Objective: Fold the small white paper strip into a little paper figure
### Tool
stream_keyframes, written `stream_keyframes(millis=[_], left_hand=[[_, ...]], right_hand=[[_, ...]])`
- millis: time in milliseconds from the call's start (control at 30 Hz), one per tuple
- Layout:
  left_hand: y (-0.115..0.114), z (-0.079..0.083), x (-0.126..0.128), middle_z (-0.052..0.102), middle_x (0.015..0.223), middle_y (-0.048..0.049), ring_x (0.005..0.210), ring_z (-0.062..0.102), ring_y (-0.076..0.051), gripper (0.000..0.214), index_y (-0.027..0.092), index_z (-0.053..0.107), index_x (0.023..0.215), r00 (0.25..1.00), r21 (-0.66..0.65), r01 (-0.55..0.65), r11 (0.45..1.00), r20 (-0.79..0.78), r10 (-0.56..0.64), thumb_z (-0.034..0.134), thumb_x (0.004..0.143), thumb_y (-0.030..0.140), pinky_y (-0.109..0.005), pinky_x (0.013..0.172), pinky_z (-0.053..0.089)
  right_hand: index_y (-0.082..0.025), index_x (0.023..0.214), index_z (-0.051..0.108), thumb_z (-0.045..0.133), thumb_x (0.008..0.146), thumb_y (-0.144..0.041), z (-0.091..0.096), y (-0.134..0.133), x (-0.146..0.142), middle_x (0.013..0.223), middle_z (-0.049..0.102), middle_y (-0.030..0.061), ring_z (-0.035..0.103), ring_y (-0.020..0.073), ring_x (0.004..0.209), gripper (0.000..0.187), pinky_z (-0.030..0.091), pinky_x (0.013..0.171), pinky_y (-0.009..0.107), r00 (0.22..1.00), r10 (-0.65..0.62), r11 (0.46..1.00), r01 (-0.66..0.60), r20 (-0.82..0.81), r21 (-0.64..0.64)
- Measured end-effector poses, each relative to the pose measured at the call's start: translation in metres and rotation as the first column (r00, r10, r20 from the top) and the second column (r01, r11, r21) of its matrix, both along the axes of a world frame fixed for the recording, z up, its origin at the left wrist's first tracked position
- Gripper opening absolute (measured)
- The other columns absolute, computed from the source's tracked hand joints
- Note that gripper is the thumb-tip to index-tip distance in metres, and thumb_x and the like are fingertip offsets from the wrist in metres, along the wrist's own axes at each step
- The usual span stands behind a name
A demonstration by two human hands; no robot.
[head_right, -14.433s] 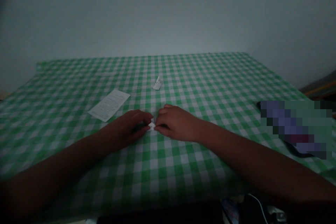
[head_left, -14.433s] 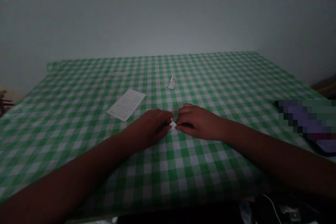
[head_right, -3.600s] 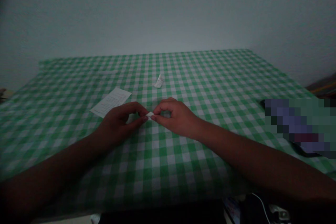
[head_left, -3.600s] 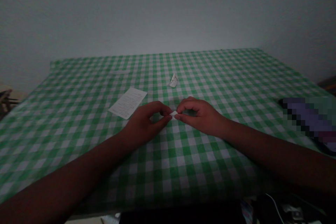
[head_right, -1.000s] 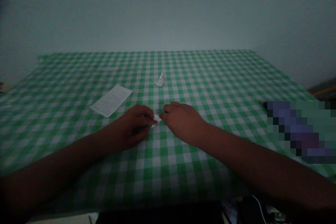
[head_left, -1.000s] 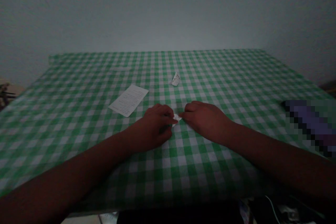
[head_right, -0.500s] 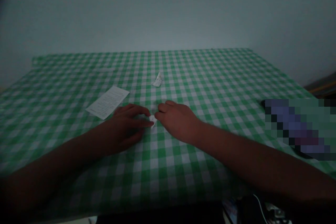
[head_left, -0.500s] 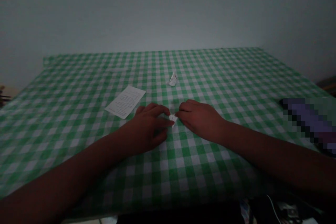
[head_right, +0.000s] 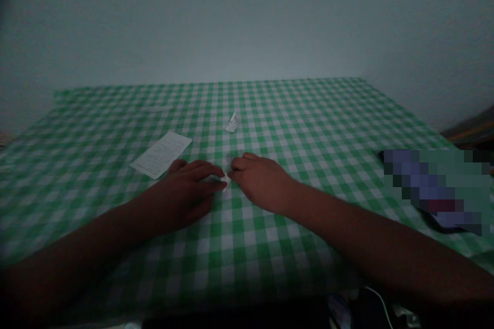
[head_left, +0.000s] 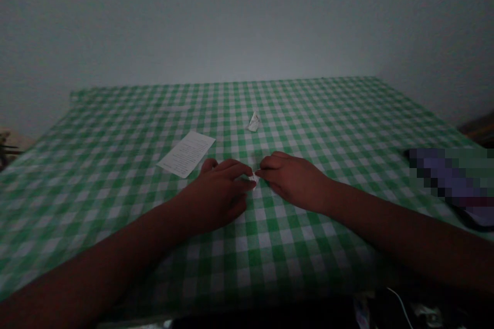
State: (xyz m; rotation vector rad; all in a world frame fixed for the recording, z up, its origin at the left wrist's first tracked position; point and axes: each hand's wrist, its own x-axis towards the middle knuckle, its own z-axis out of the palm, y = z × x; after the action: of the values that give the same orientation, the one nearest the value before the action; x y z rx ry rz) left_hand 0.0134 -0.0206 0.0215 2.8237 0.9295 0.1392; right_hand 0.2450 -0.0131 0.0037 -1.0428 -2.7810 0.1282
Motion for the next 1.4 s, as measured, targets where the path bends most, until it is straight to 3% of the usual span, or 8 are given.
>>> stream_keyframes(millis=[133, 300, 500, 700, 1033, 1400], left_hand=[[-0.003, 0.000, 0.002, 0.064, 0.126, -0.0072, 0.116, 0.056, -0.027, 0.032, 0.024, 0.065, 0.119, 1.000, 0.037, 0.005, 0.999, -0.027, -0.004, 0.054, 0.089, 0.019, -0.047, 0.089, 0.034], [-0.006, 0.001, 0.003, 0.064, 0.125, -0.0073, 0.114, 0.057, -0.027, 0.035, 0.024, 0.063, 0.120, 0.999, 0.051, -0.003, 0.999, -0.044, 0.005, 0.052, 0.088, 0.017, -0.049, 0.088, 0.032], [-0.007, 0.001, 0.003, 0.063, 0.126, -0.0072, 0.114, 0.056, -0.029, 0.039, 0.024, 0.062, 0.122, 0.997, 0.062, 0.000, 0.998, -0.073, 0.005, 0.053, 0.085, 0.017, -0.051, 0.090, 0.033], [-0.006, 0.002, 0.003, 0.062, 0.129, -0.0077, 0.116, 0.055, -0.029, 0.040, 0.024, 0.062, 0.123, 0.997, 0.045, -0.004, 0.999, -0.079, 0.007, 0.054, 0.084, 0.017, -0.052, 0.091, 0.034], [-0.007, 0.001, 0.003, 0.062, 0.129, -0.0076, 0.117, 0.054, -0.029, 0.037, 0.024, 0.064, 0.120, 0.997, 0.060, -0.004, 0.998, -0.076, 0.009, 0.054, 0.085, 0.018, -0.051, 0.092, 0.034], [-0.004, 0.003, 0.001, 0.057, 0.141, -0.0045, 0.127, 0.051, -0.028, 0.041, 0.023, 0.062, 0.123, 0.997, 0.018, 0.027, 0.999, -0.072, -0.026, 0.053, 0.084, 0.016, -0.050, 0.094, 0.034]], right_hand=[[-0.013, 0.107, 0.071, 0.049, 0.095, -0.012, -0.003, 0.003, -0.001, 0.104, 0.067, 0.0102, 0.058, 0.0218, 0.099, 0.024, 0.048, 0.089, 0.037, 0.992, -0.023, 0.999, 0.020, -0.121, -0.026], [-0.016, 0.093, 0.068, 0.062, 0.090, -0.022, -0.013, 0.005, -0.007, 0.092, 0.065, 0.0058, 0.057, 0.0197, 0.093, 0.009, 0.047, 0.085, 0.033, 0.951, -0.127, 0.991, 0.111, -0.283, -0.073], [-0.017, 0.086, 0.065, 0.069, 0.082, -0.023, -0.016, 0.004, -0.012, 0.085, 0.064, 0.0039, 0.057, 0.0192, 0.086, 0.008, 0.045, 0.079, 0.032, 0.915, -0.239, 0.971, 0.219, -0.326, -0.097], [-0.019, 0.082, 0.068, 0.067, 0.081, -0.018, -0.014, 0.009, -0.011, 0.080, 0.065, 0.0015, 0.060, 0.0156, 0.079, 0.002, 0.046, 0.075, 0.029, 0.868, -0.283, 0.954, 0.210, -0.409, -0.214], [-0.017, 0.081, 0.070, 0.069, 0.081, -0.020, -0.014, 0.009, -0.011, 0.081, 0.066, 0.0035, 0.061, 0.0174, 0.082, 0.003, 0.046, 0.078, 0.030, 0.902, -0.250, 0.967, 0.217, -0.351, -0.132], [-0.017, 0.076, 0.068, 0.065, 0.082, -0.017, -0.014, 0.023, -0.006, 0.079, 0.065, 0.0031, 0.059, 0.0169, 0.079, 0.007, 0.044, 0.076, 0.030, 0.903, -0.316, 0.949, 0.294, -0.291, -0.118]])
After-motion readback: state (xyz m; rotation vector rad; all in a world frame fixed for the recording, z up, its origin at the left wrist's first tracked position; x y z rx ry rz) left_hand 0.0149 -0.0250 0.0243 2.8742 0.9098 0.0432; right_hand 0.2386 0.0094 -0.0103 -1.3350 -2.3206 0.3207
